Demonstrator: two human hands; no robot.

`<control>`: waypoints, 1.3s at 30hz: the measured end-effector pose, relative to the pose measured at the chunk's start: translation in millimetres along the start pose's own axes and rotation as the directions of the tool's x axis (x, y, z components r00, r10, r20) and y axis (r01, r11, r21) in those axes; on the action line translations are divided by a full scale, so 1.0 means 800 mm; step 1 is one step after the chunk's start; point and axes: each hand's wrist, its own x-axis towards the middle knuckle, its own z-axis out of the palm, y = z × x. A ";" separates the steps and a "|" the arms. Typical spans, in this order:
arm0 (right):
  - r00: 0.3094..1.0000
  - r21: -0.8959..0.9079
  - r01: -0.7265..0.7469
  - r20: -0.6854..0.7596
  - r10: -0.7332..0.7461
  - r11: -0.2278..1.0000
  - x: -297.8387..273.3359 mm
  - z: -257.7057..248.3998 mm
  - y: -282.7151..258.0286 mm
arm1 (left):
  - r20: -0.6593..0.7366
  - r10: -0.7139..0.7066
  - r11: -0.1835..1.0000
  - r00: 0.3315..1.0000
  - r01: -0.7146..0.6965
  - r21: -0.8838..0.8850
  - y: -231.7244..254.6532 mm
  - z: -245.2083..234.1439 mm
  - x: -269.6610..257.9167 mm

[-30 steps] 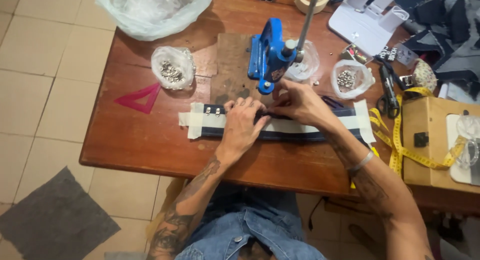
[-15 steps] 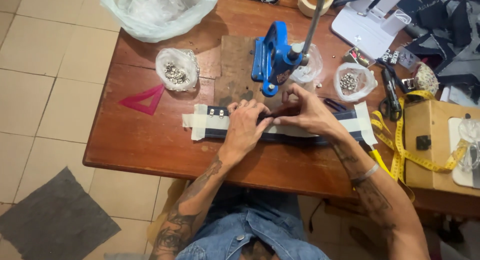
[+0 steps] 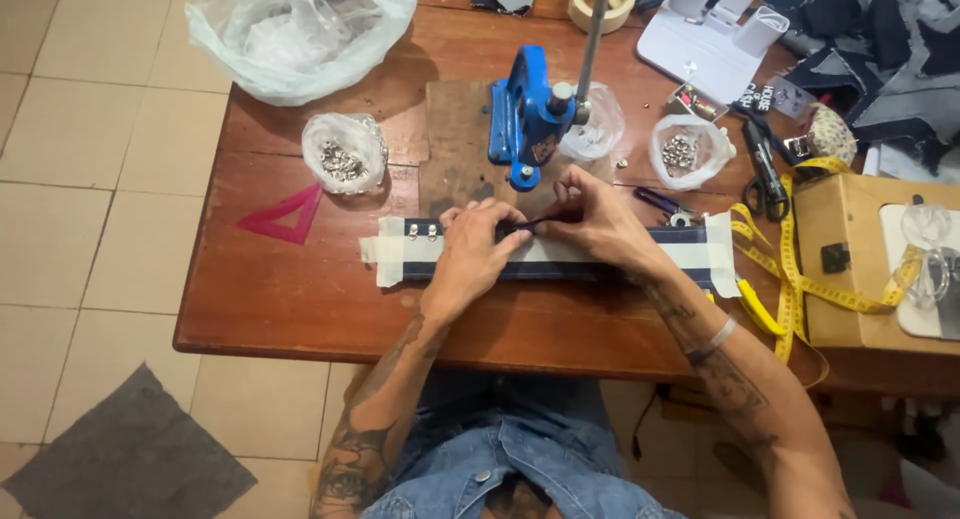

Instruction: The person uses a blue hand press to attach metal rivets to a black and white fabric belt. They repeatedly position the belt under the press, insert rivets, and pull the lever to secure them in place.

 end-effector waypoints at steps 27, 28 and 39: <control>0.992 -0.108 -0.040 -0.126 0.026 0.993 -0.026 0.027 -0.052 | -0.038 -0.049 0.985 0.998 0.054 0.161 0.021 0.008 -0.003; 0.992 -0.106 -0.041 -0.125 0.027 0.994 -0.027 0.029 -0.051 | -0.037 -0.051 0.985 0.998 0.056 0.162 0.027 0.006 -0.006; 0.986 -0.204 -0.072 -0.165 0.039 0.976 -0.035 0.033 -0.053 | -0.102 0.014 0.979 0.995 0.007 0.205 0.007 0.025 -0.015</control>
